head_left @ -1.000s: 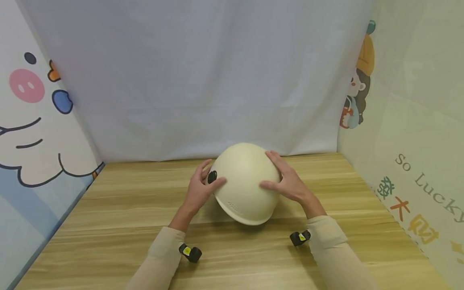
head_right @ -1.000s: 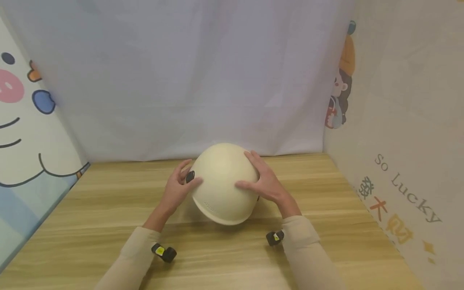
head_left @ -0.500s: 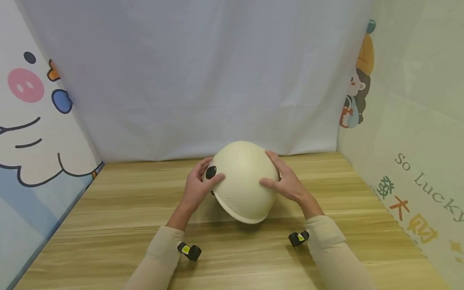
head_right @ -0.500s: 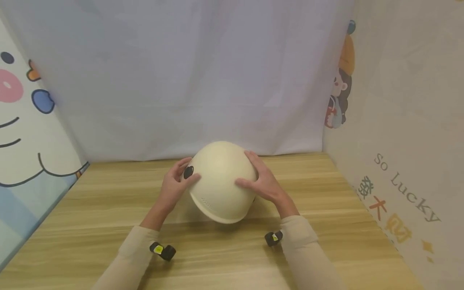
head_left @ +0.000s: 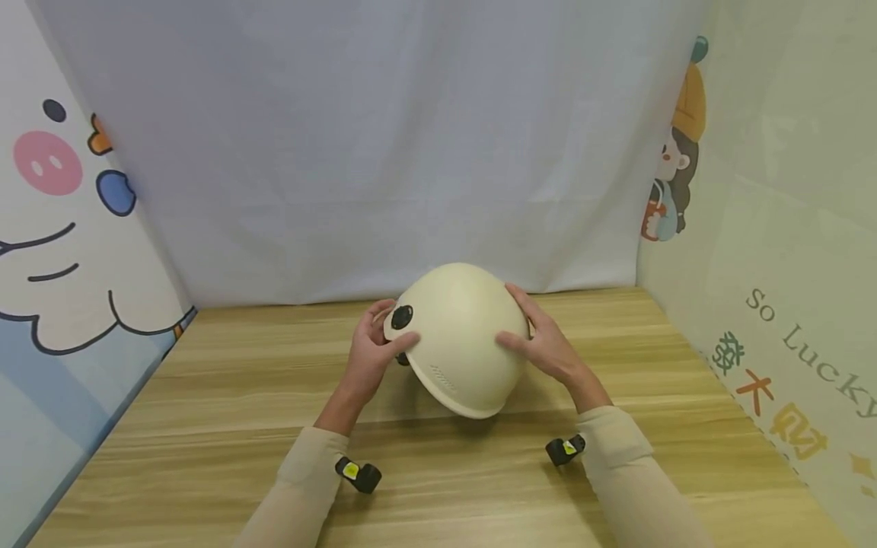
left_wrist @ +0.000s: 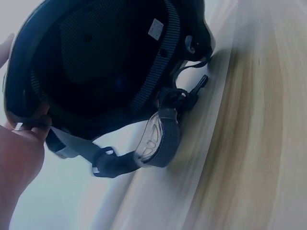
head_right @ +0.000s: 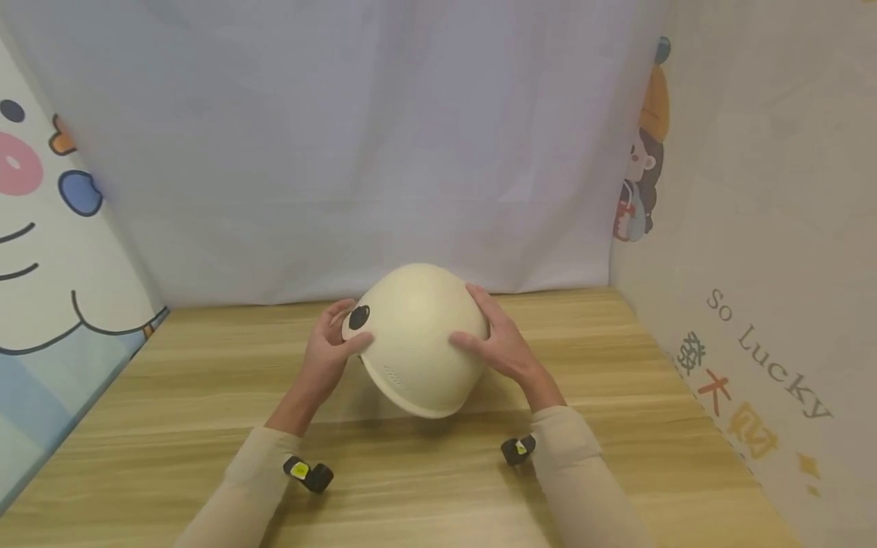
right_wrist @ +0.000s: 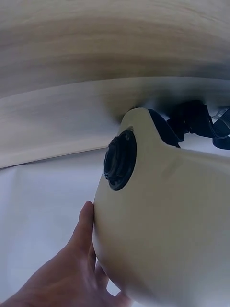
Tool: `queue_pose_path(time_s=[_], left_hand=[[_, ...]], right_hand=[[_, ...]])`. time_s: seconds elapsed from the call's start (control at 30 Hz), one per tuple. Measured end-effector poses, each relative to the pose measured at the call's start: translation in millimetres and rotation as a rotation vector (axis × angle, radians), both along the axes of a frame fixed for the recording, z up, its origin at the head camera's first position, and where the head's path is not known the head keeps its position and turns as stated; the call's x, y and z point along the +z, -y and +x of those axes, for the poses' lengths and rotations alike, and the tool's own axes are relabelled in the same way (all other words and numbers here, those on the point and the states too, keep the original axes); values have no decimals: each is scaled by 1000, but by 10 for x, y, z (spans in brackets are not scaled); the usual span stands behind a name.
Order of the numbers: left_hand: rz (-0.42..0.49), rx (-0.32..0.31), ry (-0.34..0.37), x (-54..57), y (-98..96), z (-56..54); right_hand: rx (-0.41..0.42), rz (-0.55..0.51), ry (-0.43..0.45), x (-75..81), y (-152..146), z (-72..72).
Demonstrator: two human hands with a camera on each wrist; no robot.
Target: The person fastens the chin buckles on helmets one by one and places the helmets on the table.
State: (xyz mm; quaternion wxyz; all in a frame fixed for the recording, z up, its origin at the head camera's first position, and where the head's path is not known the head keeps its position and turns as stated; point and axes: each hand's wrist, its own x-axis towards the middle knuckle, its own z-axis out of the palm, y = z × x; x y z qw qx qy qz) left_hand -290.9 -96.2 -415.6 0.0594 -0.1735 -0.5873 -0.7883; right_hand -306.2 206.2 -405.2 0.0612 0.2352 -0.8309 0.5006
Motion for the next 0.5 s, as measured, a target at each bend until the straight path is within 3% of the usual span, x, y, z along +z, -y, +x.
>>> queue_pose_path(time_s=[0.2,0.5], left_hand=[[44,37,21,4,-16,4],[2,77,5,43,-8,8]], right_hand=[[-4,-16,15,-20,15,-22],[-2,-50,31,-21,33,-14]])
